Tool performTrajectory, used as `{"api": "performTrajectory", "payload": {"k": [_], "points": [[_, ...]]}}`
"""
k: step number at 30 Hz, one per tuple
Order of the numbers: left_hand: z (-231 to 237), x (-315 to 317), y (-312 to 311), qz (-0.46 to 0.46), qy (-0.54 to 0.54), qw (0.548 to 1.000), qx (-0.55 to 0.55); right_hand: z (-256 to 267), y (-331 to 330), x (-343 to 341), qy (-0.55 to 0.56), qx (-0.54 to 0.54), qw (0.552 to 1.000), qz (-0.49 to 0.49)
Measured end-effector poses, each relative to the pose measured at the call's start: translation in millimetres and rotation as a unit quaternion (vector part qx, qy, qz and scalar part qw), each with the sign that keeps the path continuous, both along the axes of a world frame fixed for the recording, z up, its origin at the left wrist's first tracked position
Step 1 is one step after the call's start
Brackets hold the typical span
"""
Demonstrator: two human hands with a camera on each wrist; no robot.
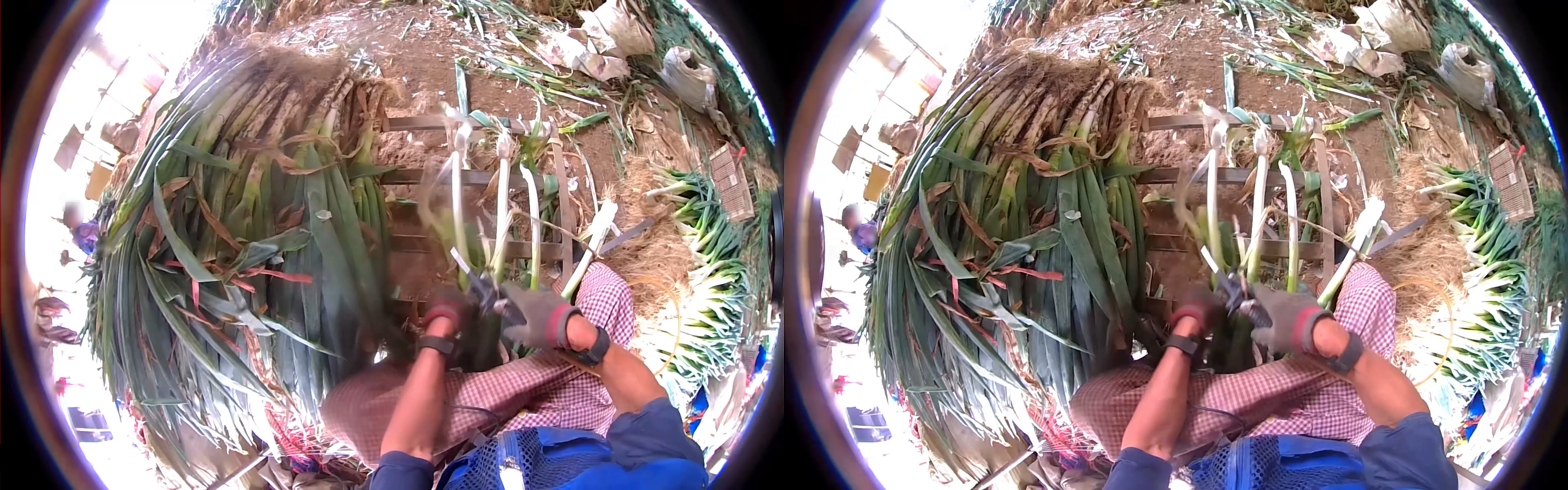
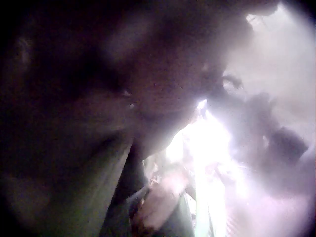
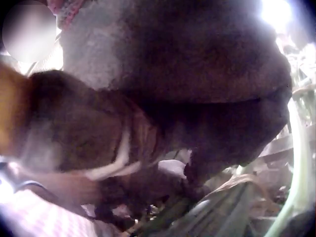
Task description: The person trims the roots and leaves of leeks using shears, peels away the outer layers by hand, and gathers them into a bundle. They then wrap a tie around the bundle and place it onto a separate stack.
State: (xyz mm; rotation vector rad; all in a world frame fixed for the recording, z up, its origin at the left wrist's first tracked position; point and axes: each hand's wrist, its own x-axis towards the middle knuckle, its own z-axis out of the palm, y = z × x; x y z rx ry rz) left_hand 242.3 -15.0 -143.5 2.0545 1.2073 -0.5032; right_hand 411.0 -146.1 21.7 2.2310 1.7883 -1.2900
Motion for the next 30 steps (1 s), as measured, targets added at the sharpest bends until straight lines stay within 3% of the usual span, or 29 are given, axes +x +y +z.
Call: {"api": "performTrajectory", "payload": {"k": [2, 4, 6, 7, 9, 11, 12, 15, 18, 20, 23, 26, 28, 30], "points": [[-41, -11, -53, 0.093, -0.286, 0.953, -0.037, 3, -1, -7, 0.007, -0.011, 0.999, 0.034], [19, 5, -68, 0.008, -0.153, 0.985, -0.083, 3, 7, -9, -0.009, 0.049, 0.999, 0.010], [77, 21, -76, -0.104, -0.037, 0.984, -0.140, -2, 27, -5, 0.009, 0.042, 0.997, -0.067], [79, 17, -76, -0.103, -0.034, 0.984, -0.140, -2, 38, -4, 0.013, 0.025, 0.994, -0.107], [80, -1, -72, 0.017, -0.147, 0.982, -0.119, -26, 48, -1, -0.017, 0.034, 0.990, -0.133], [63, -17, -33, 0.099, -0.108, 0.985, 0.088, -27, 43, -6, 0.019, 0.037, 0.995, -0.096], [57, -30, -14, 0.133, -0.136, 0.949, 0.250, -25, 40, -9, 0.052, 0.039, 0.996, -0.056], [83, -54, 40, 0.138, 0.071, 0.933, 0.324, -41, 27, -18, 0.080, 0.053, 0.994, -0.053], [64, -63, 44, 0.163, -0.025, 0.896, 0.413, -49, 28, -15, 0.105, 0.122, 0.983, -0.094], [37, -85, 11, 0.038, 0.047, 0.870, 0.489, -25, 30, -16, 0.075, 0.014, 0.994, -0.083], [33, -87, -10, 0.189, 0.017, 0.891, 0.413, -41, 17, -12, 0.096, 0.045, 0.989, -0.100], [60, -79, -9, 0.236, 0.040, 0.886, 0.397, -45, 7, -9, 0.146, 0.056, 0.979, -0.130], [44, -91, 17, 0.175, 0.116, 0.934, 0.288, -39, 2, -12, 0.120, -0.004, 0.992, -0.043], [6, -111, 41, 0.118, 0.160, 0.946, 0.256, -36, -4, -7, 0.126, 0.009, 0.990, -0.062]]}}
